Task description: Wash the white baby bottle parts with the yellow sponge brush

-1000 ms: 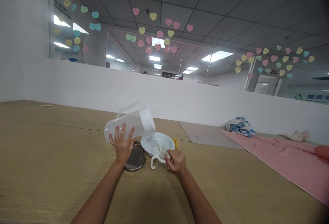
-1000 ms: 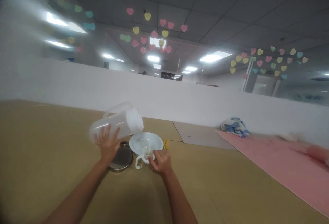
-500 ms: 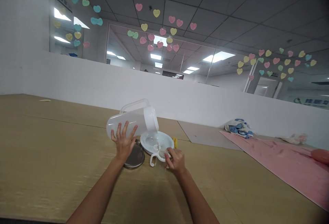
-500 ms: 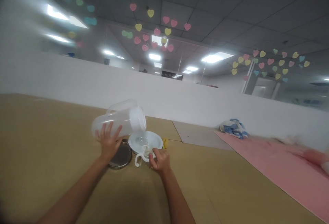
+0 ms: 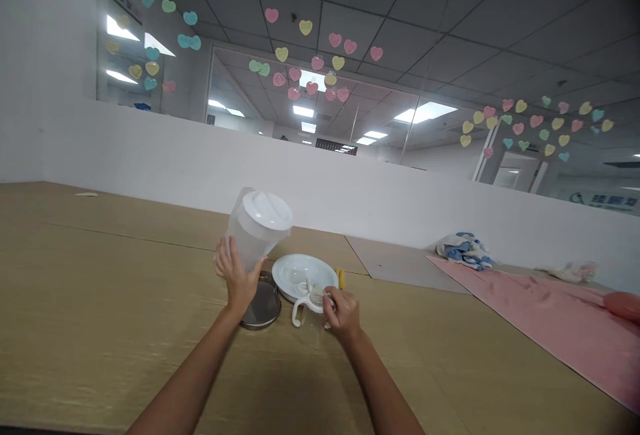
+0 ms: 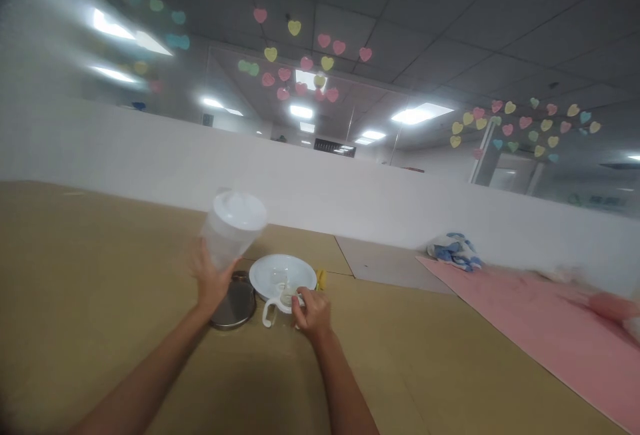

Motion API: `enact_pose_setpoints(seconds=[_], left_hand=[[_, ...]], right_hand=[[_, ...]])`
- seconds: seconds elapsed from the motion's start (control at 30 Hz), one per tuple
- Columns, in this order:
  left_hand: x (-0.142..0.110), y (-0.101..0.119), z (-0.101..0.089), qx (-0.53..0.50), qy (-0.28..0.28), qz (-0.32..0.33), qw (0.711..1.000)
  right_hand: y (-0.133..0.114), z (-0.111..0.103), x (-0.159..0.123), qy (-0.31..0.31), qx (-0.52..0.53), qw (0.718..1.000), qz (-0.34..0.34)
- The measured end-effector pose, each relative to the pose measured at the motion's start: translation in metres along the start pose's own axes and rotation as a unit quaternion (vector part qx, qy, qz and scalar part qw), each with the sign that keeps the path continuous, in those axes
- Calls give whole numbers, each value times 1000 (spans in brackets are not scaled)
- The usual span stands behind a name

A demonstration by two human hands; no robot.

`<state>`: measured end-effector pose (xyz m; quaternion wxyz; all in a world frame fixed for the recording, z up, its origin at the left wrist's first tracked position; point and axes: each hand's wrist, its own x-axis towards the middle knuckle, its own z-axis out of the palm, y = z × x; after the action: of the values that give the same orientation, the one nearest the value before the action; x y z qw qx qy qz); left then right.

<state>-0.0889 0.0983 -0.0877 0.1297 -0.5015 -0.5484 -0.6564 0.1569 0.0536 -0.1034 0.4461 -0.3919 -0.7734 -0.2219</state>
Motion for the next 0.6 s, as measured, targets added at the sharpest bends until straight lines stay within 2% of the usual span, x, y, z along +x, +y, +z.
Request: enact_pose_setpoints(seconds=[0.13,0.23,0.3,0.37,0.43,0.53,0.6], left_hand=[[2,1,-1,-41,30,-67,996],[0,0,-2,-42,38,-59,997],[-2,-2,0,-43,34,-27,998],[-4,-4,2,-47,25,39,998],[-5,-6,3,-41,17,137,989],[-5,-6,4,-7,10,282,959],[-5,-4,4,7,9,350,937]], right_hand=[[0,0,0,-4,-9,1000,12],[0,-1,0,-3,-7,1000,9],[-1,-1,0,0,-6,1000,6],[-1,-2,0,-1,-9,1000,4],[-1,-2,1,2,-15,1000,0],[-2,-2,2,31,-20,999,-17],[-3,-3,3,61,-18,997,-37]])
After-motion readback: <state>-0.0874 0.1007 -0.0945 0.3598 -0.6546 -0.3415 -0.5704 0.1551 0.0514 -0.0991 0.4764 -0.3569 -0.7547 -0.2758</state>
